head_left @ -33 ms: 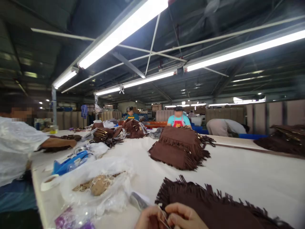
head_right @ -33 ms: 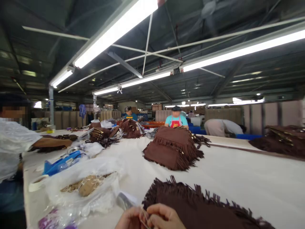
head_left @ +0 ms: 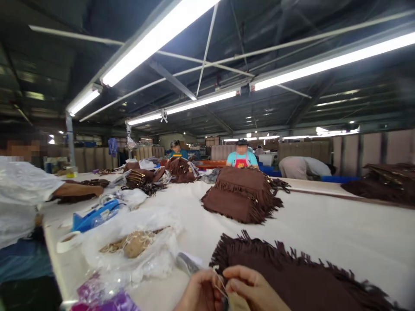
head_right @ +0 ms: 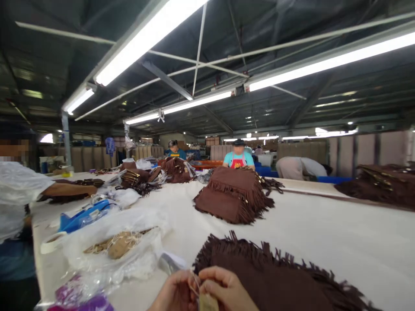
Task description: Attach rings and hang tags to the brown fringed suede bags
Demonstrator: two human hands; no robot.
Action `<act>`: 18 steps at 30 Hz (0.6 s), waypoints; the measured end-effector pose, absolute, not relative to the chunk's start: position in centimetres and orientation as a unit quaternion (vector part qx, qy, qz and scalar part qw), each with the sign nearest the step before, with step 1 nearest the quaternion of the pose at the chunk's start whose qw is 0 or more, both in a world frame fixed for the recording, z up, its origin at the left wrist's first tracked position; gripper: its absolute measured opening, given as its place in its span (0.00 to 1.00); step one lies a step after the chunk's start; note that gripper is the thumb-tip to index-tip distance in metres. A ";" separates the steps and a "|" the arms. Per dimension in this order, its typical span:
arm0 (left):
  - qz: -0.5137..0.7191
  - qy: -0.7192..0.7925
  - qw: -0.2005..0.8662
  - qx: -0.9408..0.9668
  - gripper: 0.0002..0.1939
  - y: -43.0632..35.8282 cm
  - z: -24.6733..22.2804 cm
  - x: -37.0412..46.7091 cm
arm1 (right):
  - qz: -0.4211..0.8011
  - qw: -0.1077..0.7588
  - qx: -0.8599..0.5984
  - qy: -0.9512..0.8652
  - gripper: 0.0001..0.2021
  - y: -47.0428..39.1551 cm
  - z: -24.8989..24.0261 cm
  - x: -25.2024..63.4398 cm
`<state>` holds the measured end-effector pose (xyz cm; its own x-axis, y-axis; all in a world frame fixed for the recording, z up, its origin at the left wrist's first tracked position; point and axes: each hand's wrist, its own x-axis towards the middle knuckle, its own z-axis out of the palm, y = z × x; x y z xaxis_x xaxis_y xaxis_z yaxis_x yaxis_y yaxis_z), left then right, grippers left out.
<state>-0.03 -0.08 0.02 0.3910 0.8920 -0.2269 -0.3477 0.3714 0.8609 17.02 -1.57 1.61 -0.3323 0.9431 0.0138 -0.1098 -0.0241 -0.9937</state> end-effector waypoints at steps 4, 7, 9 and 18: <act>0.451 0.302 0.804 0.245 0.06 -0.7 0.7 -0.3 | 0.719 0.450 -0.318 -0.424 0.21 -3.2 3.1 17.2; 0.438 0.262 0.830 0.225 0.06 -0.8 1.1 -0.4 | 0.680 0.466 -0.324 -0.464 0.21 -3.4 3.3 17.2; 0.432 0.239 0.840 0.226 0.08 -0.8 1.1 -0.5 | 0.612 0.482 -0.352 -0.519 0.12 -3.1 3.0 16.9; 0.524 0.339 0.728 0.285 0.16 -0.3 0.9 -0.8 | 0.261 0.404 -0.486 -0.729 0.11 -2.8 2.2 16.5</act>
